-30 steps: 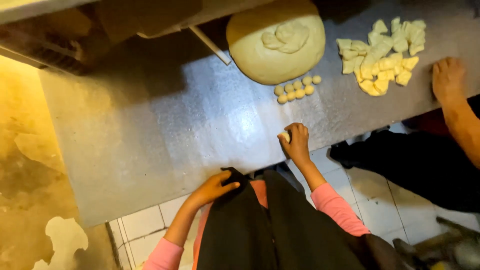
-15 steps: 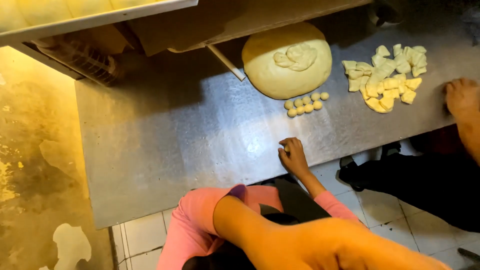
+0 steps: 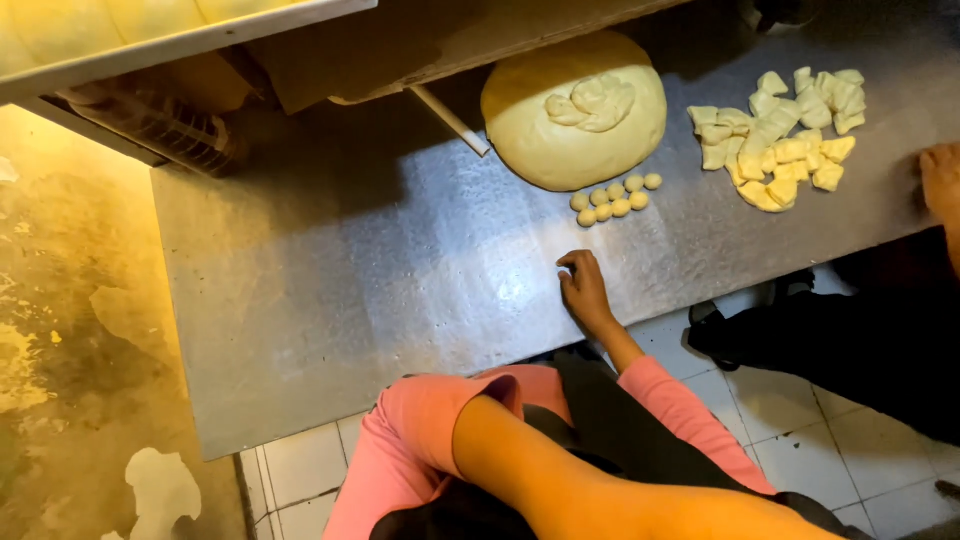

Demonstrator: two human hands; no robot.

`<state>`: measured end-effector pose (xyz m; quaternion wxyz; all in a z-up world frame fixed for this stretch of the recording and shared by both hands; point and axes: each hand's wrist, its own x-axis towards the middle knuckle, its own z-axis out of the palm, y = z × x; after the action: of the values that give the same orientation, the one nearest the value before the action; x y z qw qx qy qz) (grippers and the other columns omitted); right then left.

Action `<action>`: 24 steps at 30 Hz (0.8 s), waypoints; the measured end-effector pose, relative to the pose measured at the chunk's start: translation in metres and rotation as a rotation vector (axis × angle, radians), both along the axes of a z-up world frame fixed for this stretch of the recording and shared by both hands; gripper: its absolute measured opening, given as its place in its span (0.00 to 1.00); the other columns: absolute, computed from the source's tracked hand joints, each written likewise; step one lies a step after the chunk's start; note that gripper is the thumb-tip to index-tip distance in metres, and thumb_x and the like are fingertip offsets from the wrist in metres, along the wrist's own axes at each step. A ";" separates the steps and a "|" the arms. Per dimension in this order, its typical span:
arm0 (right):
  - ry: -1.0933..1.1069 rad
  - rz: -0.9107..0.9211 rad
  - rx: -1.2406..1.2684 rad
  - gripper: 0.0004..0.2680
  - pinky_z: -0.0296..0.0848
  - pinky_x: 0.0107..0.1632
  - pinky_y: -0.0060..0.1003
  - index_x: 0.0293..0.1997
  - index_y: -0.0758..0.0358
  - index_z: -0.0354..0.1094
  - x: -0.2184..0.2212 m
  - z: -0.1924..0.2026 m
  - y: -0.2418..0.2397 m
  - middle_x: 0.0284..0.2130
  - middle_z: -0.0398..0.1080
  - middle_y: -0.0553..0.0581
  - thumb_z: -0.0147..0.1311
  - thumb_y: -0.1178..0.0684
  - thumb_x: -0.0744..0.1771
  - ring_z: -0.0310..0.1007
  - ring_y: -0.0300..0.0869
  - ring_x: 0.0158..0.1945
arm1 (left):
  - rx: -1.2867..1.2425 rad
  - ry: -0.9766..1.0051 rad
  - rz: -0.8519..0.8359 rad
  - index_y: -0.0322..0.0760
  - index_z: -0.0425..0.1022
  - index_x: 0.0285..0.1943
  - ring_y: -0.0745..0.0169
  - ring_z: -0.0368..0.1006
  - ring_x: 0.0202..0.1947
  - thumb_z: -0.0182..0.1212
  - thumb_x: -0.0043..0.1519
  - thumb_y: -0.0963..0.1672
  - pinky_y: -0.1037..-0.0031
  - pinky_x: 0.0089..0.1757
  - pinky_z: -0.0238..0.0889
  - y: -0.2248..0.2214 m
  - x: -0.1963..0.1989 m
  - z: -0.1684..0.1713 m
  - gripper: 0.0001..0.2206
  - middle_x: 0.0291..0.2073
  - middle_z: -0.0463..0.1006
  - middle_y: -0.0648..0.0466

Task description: Shaping bread dough into small round balls on a metal workbench.

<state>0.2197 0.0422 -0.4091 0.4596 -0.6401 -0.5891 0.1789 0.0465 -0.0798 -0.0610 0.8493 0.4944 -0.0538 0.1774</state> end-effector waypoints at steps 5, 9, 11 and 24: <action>0.008 0.258 -0.064 0.07 0.66 0.52 0.45 0.43 0.65 0.68 -0.019 0.012 -0.039 0.41 0.68 0.62 0.56 0.63 0.63 0.67 0.55 0.48 | 0.039 0.013 0.014 0.30 0.67 0.60 0.72 0.65 0.51 0.60 0.77 0.43 0.79 0.55 0.59 0.033 0.025 -0.061 0.11 0.48 0.70 0.57; -0.155 0.291 -0.029 0.06 0.66 0.53 0.45 0.42 0.63 0.69 0.030 -0.007 -0.048 0.41 0.68 0.60 0.53 0.64 0.63 0.67 0.56 0.49 | 0.092 0.019 0.032 0.30 0.67 0.60 0.70 0.65 0.51 0.59 0.77 0.43 0.79 0.55 0.59 0.032 0.020 -0.029 0.10 0.48 0.70 0.56; -0.164 0.158 -0.016 0.05 0.66 0.53 0.45 0.41 0.64 0.68 0.051 -0.011 -0.033 0.41 0.66 0.62 0.52 0.65 0.65 0.66 0.56 0.48 | 0.117 0.034 0.038 0.30 0.67 0.60 0.70 0.65 0.51 0.58 0.77 0.43 0.79 0.55 0.59 0.022 0.016 -0.023 0.10 0.48 0.70 0.56; -0.036 0.378 -0.082 0.07 0.65 0.53 0.45 0.44 0.66 0.68 0.034 -0.012 -0.049 0.41 0.65 0.62 0.49 0.66 0.64 0.65 0.55 0.49 | 0.255 0.061 0.143 0.31 0.66 0.60 0.66 0.66 0.50 0.55 0.78 0.44 0.77 0.54 0.60 0.101 -0.014 0.016 0.10 0.47 0.70 0.53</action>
<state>0.2538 -0.0068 -0.4211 0.3808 -0.5392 -0.6993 0.2744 0.0329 0.0214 -0.0453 0.7660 0.6059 -0.0146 0.2143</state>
